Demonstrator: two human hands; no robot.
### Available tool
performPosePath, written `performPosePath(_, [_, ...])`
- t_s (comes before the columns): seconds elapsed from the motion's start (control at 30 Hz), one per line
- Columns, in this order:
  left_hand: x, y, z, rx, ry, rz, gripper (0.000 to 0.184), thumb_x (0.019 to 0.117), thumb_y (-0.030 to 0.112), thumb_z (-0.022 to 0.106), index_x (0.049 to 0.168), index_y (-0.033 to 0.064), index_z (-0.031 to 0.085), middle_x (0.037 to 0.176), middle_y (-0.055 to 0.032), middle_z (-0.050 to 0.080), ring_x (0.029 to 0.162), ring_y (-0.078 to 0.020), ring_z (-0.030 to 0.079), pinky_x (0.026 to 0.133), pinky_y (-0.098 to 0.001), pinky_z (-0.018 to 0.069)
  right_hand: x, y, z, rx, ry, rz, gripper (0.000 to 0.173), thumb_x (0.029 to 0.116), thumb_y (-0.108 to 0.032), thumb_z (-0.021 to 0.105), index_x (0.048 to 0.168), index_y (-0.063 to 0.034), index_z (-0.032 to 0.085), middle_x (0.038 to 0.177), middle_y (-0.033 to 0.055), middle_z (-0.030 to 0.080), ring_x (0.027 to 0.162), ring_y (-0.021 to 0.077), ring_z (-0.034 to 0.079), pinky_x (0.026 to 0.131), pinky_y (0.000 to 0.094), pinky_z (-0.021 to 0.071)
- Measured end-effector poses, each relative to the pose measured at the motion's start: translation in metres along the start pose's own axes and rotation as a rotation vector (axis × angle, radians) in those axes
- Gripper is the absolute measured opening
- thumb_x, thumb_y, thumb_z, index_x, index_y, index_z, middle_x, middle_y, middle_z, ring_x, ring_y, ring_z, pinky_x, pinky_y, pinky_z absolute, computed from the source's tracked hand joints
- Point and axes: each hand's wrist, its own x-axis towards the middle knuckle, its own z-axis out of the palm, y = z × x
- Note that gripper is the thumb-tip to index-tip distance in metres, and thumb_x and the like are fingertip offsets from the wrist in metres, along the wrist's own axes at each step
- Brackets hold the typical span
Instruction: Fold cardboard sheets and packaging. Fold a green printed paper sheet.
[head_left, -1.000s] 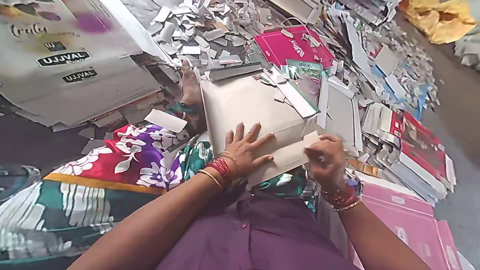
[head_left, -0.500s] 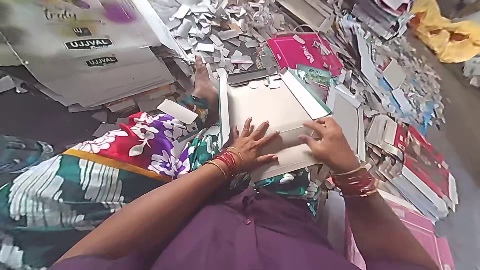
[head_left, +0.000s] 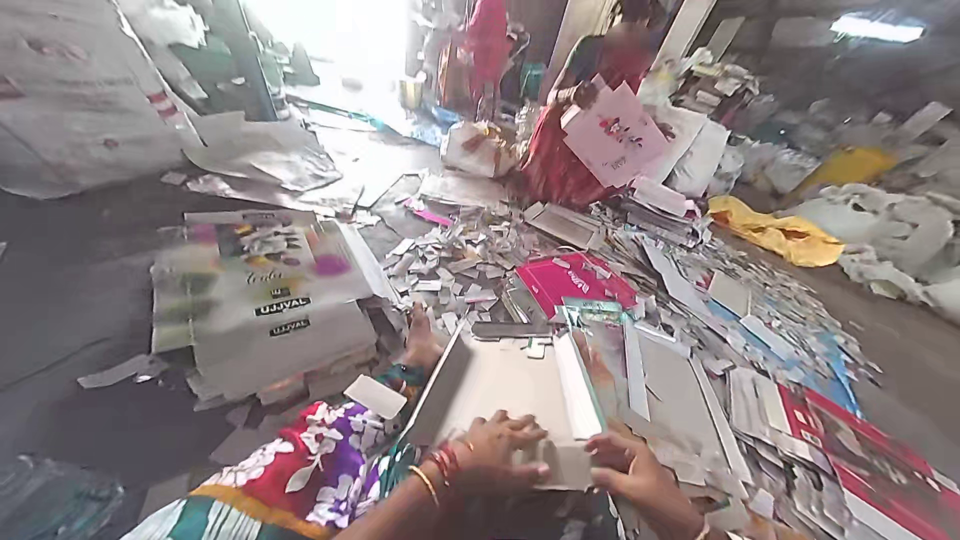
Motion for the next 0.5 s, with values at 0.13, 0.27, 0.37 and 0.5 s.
performPosePath(0.13, [0.021,0.019,0.043,0.141,0.051,0.026,0.085,0.095,0.06,0.061,0.164,0.0251,0.025,0.172,0.002,0.016,0.158,-0.039,0.005,0.11,-0.0829,0.007,-0.004,0.012,0.025,-0.064,0.175,0.053,0.023,0.0844,0.0,0.074,0.107,0.0033,0.071,0.094,0.0103,0.075,0.081,0.0156,0.073,0.077,0.0359,0.0615])
performPosePath(0.27, [0.024,0.012,0.063,0.216,0.14,0.052,0.092,0.0908,0.067,0.06,0.165,0.027,0.022,0.172,0.0043,0.014,0.158,-0.0388,0.003,0.108,-0.0842,0.0052,-0.01,0.012,0.03,-0.11,0.244,0.1,0.023,0.0867,-0.002,0.075,0.109,0.0039,0.07,0.096,0.0132,0.075,0.083,0.0186,0.072,0.079,0.0375,0.06])
performPosePath(0.37, [0.021,0.013,0.06,0.23,0.124,0.03,0.092,0.0917,0.067,0.059,0.165,0.0278,0.021,0.172,0.005,0.011,0.158,-0.0381,0.001,0.108,-0.0845,0.0043,-0.013,0.013,0.03,-0.157,0.23,0.009,0.024,0.0873,0.001,0.071,0.111,0.0059,0.071,0.102,0.0161,0.075,0.093,0.02,0.072,0.089,0.0386,0.0573])
performPosePath(0.5, [0.021,0.014,0.058,0.207,0.095,0.035,0.09,0.0928,0.065,0.06,0.165,0.0273,0.022,0.172,0.0039,0.012,0.158,-0.0376,0.001,0.107,-0.0853,0.0022,-0.018,0.023,0.027,-0.365,0.229,-0.32,0.021,0.0852,0.005,0.069,0.105,0.0079,0.075,0.101,0.0213,0.075,0.096,0.0305,0.074,0.091,0.0457,0.0584])
